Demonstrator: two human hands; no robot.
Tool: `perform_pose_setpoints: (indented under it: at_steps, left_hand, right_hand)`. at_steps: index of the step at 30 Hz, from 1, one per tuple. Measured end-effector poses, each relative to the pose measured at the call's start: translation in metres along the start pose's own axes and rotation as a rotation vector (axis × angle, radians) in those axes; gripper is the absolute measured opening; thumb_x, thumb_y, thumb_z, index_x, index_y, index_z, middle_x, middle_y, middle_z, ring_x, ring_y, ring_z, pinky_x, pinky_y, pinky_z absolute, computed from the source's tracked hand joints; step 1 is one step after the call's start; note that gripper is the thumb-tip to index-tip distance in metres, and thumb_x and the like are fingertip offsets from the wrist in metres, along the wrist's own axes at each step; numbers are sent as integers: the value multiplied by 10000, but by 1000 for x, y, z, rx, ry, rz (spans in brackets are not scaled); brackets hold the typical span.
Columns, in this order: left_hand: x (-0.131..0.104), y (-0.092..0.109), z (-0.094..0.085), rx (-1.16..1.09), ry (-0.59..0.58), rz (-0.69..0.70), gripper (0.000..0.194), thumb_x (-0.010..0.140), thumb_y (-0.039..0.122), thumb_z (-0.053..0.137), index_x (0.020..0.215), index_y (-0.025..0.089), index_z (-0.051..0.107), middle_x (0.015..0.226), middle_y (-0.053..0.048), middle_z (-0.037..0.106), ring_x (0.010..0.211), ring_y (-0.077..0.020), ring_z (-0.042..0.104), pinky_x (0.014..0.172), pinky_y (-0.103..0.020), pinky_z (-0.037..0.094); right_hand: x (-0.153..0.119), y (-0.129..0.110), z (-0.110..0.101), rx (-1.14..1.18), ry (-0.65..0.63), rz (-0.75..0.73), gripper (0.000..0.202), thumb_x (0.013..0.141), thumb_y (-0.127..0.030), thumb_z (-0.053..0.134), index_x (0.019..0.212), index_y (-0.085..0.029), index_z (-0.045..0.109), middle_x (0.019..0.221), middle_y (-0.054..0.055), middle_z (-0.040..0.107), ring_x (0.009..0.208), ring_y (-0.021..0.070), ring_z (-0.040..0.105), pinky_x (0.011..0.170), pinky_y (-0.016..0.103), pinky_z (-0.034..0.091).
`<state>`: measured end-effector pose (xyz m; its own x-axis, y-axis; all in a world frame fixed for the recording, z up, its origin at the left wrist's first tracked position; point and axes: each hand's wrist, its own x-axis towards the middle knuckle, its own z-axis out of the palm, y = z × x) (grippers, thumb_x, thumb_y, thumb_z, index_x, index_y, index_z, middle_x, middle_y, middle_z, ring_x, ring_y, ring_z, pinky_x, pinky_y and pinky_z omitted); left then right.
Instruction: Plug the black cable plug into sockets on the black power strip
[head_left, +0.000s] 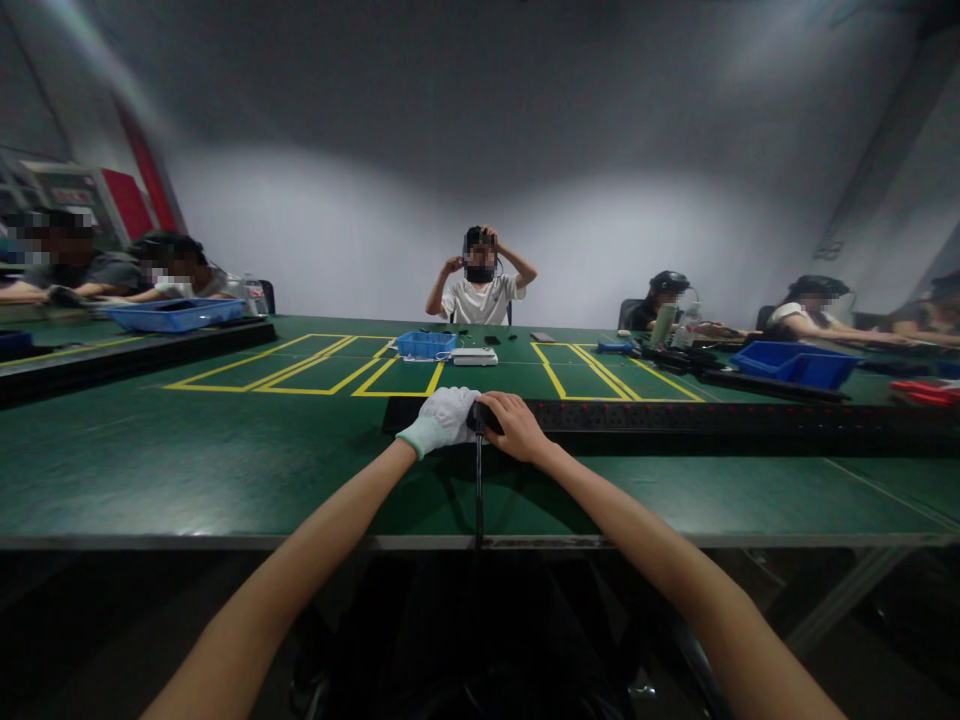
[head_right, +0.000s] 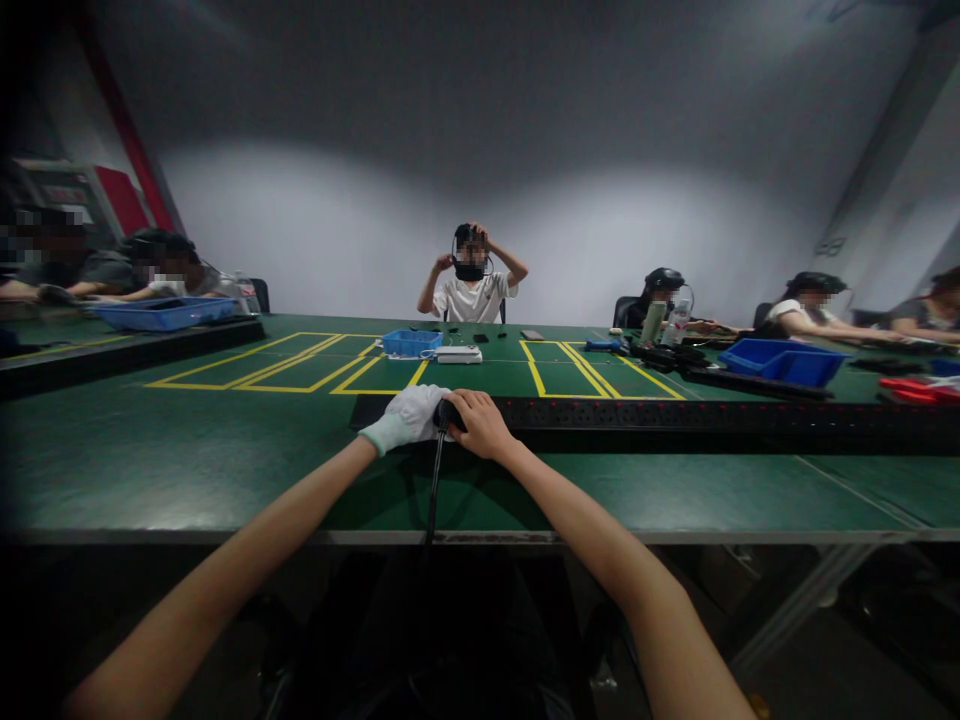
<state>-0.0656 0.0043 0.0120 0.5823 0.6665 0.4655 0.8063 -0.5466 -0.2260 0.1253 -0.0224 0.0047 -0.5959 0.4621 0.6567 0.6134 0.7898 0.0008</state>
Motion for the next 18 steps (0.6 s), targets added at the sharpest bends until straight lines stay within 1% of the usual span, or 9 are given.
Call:
perform_pose_setpoints:
  at_steps: [4, 11, 18]
  left_hand:
    - [1, -1, 1, 1, -9, -8, 689, 657, 655, 597, 1136, 172, 491, 984, -113, 580, 891, -283, 577, 780, -380, 398]
    - [1, -1, 0, -2, -5, -1, 722, 658, 691, 568, 1147, 166, 481, 985, -115, 573, 897, -281, 573, 786, -376, 395]
    - [0, 0, -1, -8, 0, 6, 721, 662, 714, 544, 1125, 164, 494, 974, -116, 578, 893, -274, 577, 791, -374, 394]
  right_hand:
    - [0, 0, 0, -2, 1, 1, 530, 753, -187, 599, 1258, -190, 440, 1252, 119, 502, 1150, 249, 463, 1002, 429, 349]
    - [0, 1, 0, -4, 0, -5, 533, 749, -183, 602, 1257, -174, 438, 1251, 126, 505, 1147, 244, 465, 1000, 419, 351]
    - [0, 1, 1, -2, 6, -9, 530, 749, -190, 603, 1254, -188, 443, 1250, 119, 507, 1152, 245, 465, 998, 423, 352]
